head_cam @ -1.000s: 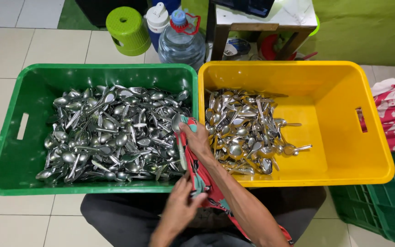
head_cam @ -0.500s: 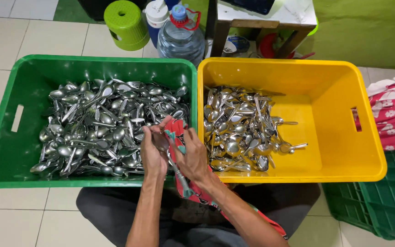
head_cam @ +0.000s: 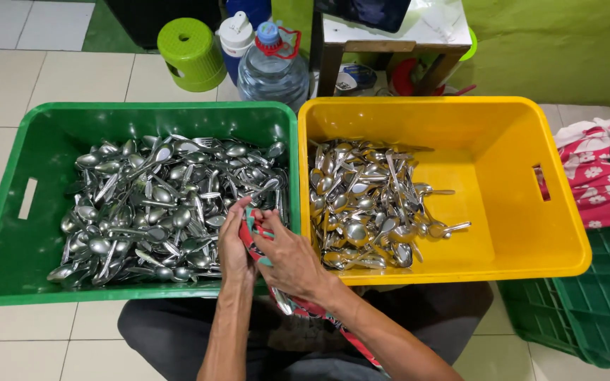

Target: Polishing and sorting metal spoons and forks from a green bin into a yellow bin using a cloth.

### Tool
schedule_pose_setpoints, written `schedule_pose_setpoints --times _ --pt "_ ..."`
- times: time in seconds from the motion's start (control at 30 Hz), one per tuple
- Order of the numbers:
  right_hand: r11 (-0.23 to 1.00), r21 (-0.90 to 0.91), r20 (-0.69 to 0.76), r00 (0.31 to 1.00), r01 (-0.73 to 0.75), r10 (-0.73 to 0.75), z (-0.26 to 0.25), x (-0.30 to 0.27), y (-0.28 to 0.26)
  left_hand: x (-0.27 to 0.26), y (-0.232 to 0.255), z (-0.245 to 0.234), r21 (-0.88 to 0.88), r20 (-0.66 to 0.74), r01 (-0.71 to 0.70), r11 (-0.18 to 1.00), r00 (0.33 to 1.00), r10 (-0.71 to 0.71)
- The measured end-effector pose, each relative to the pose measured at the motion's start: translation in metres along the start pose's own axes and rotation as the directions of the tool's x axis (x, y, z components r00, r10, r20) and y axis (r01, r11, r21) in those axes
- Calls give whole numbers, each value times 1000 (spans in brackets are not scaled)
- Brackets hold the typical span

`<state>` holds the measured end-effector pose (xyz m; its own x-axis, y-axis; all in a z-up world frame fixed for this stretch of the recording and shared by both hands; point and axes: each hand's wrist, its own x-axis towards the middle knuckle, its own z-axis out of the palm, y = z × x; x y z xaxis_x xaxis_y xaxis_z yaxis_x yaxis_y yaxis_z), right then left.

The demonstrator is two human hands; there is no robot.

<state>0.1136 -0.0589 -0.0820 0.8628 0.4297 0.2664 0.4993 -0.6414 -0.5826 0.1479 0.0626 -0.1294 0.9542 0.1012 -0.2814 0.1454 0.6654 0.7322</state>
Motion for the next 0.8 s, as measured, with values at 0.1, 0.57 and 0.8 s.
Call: schedule_pose_setpoints --times 0.1,0.57,0.8 --pt "998 31 29 998 -51 50 -11 -11 -7 6 -9 -6 -116 -43 27 993 999 -32" --pt "995 -80 -125 991 -58 48 18 -64 -17 33 9 -22 -344 -343 -4 939 932 -122" --pt "727 594 -115 858 -344 500 -1 -58 -21 11 28 0 -280 -4 19 960 1000 -21"
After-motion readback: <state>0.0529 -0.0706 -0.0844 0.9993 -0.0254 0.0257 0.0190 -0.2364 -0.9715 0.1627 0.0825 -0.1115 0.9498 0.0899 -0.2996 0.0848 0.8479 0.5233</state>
